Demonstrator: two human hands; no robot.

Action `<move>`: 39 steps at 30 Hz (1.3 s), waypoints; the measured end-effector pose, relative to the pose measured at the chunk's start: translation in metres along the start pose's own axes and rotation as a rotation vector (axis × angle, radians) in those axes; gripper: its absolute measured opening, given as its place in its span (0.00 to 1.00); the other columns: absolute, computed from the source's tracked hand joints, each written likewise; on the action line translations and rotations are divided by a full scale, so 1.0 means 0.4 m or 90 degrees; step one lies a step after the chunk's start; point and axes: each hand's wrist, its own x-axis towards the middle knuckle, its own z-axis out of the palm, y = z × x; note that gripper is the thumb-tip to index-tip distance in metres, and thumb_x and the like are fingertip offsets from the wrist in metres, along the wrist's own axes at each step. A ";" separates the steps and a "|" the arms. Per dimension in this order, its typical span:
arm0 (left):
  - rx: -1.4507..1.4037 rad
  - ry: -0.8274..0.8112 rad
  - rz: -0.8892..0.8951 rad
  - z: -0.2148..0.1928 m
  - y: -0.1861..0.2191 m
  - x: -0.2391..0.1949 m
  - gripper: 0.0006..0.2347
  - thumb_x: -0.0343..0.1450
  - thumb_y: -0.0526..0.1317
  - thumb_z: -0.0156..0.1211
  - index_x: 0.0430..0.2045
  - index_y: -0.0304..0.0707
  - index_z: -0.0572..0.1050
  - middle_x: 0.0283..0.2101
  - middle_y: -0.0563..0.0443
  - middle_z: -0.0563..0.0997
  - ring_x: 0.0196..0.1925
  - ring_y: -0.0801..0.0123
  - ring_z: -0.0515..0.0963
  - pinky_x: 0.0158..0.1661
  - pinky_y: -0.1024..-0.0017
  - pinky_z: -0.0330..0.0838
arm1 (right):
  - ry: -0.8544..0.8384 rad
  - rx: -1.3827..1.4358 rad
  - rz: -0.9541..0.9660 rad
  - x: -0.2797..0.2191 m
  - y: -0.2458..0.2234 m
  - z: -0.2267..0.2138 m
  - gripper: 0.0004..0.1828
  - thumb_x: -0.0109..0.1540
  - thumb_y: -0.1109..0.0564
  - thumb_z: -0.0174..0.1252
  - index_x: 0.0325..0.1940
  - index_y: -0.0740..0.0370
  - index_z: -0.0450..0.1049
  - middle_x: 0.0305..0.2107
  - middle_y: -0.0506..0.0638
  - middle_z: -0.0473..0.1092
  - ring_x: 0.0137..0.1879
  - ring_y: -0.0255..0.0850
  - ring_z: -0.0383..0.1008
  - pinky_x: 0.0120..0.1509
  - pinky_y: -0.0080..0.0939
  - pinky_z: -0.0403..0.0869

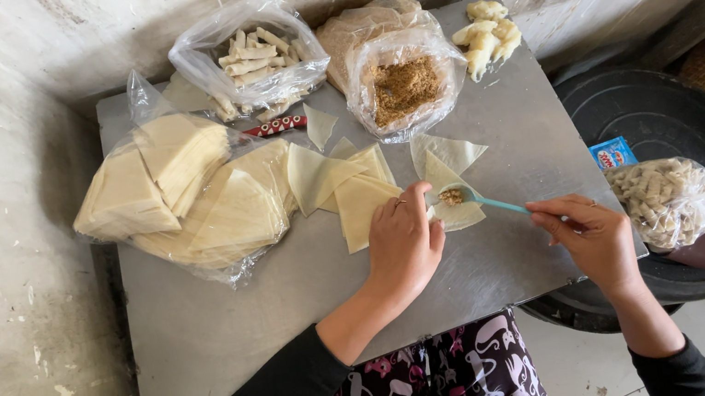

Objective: The person assembles food wraps by placing a filling onto triangular wrappers and folding them into sealed packets. The person uses a spoon to scoop a granular filling from a plastic bag and places it onto each wrapper before folding the edges to enclose the filling.

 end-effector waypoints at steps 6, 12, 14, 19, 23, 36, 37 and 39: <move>0.010 0.012 0.006 0.007 -0.002 -0.006 0.23 0.66 0.33 0.65 0.55 0.31 0.63 0.41 0.41 0.78 0.45 0.52 0.77 0.48 0.56 0.65 | 0.064 -0.136 -0.157 -0.013 -0.026 0.005 0.10 0.62 0.65 0.66 0.47 0.62 0.82 0.41 0.51 0.79 0.43 0.35 0.79 0.44 0.31 0.78; 0.006 0.010 0.004 0.009 -0.005 -0.009 0.24 0.67 0.33 0.64 0.56 0.30 0.62 0.42 0.40 0.78 0.46 0.53 0.77 0.50 0.56 0.65 | 0.109 -0.179 -0.228 -0.024 -0.016 0.001 0.08 0.63 0.67 0.66 0.46 0.65 0.82 0.42 0.52 0.80 0.46 0.37 0.82 0.48 0.32 0.80; 0.007 0.014 0.005 0.009 -0.004 -0.010 0.24 0.67 0.32 0.64 0.55 0.30 0.62 0.42 0.40 0.78 0.46 0.53 0.77 0.49 0.56 0.65 | 0.127 -0.190 -0.237 -0.015 -0.018 -0.004 0.07 0.64 0.67 0.65 0.46 0.65 0.81 0.42 0.52 0.79 0.45 0.37 0.82 0.47 0.32 0.80; 0.018 0.011 0.002 0.013 -0.006 -0.009 0.22 0.67 0.31 0.63 0.54 0.31 0.62 0.41 0.42 0.77 0.47 0.53 0.77 0.49 0.56 0.65 | 0.121 -0.140 -0.154 0.086 -0.046 -0.005 0.07 0.67 0.66 0.63 0.50 0.67 0.81 0.39 0.54 0.79 0.40 0.38 0.81 0.40 0.33 0.78; 0.004 0.014 -0.002 0.008 -0.005 -0.011 0.22 0.67 0.31 0.62 0.55 0.31 0.62 0.41 0.42 0.77 0.46 0.52 0.76 0.49 0.56 0.65 | 0.079 0.008 -0.194 0.246 -0.087 0.063 0.08 0.69 0.67 0.61 0.52 0.72 0.79 0.41 0.58 0.77 0.42 0.38 0.81 0.42 0.32 0.80; -0.009 0.020 0.002 -0.006 -0.002 -0.003 0.23 0.66 0.32 0.63 0.55 0.30 0.63 0.40 0.41 0.77 0.46 0.51 0.77 0.50 0.55 0.65 | -0.018 -0.316 -0.277 0.110 -0.096 0.125 0.33 0.58 0.73 0.51 0.62 0.47 0.75 0.70 0.54 0.61 0.79 0.63 0.53 0.80 0.61 0.55; -0.010 0.016 -0.001 -0.006 -0.001 -0.002 0.23 0.66 0.32 0.63 0.55 0.30 0.63 0.40 0.41 0.77 0.46 0.51 0.77 0.50 0.56 0.65 | -0.030 -0.347 -0.262 0.088 -0.091 0.127 0.37 0.55 0.75 0.50 0.63 0.47 0.76 0.70 0.54 0.61 0.79 0.63 0.53 0.79 0.62 0.55; -0.005 0.010 -0.007 -0.002 -0.003 -0.001 0.23 0.66 0.31 0.63 0.54 0.30 0.64 0.40 0.41 0.77 0.46 0.51 0.77 0.50 0.55 0.65 | -0.039 -0.425 -0.257 0.065 -0.078 0.127 0.39 0.50 0.75 0.50 0.61 0.46 0.77 0.68 0.54 0.62 0.76 0.63 0.55 0.76 0.63 0.54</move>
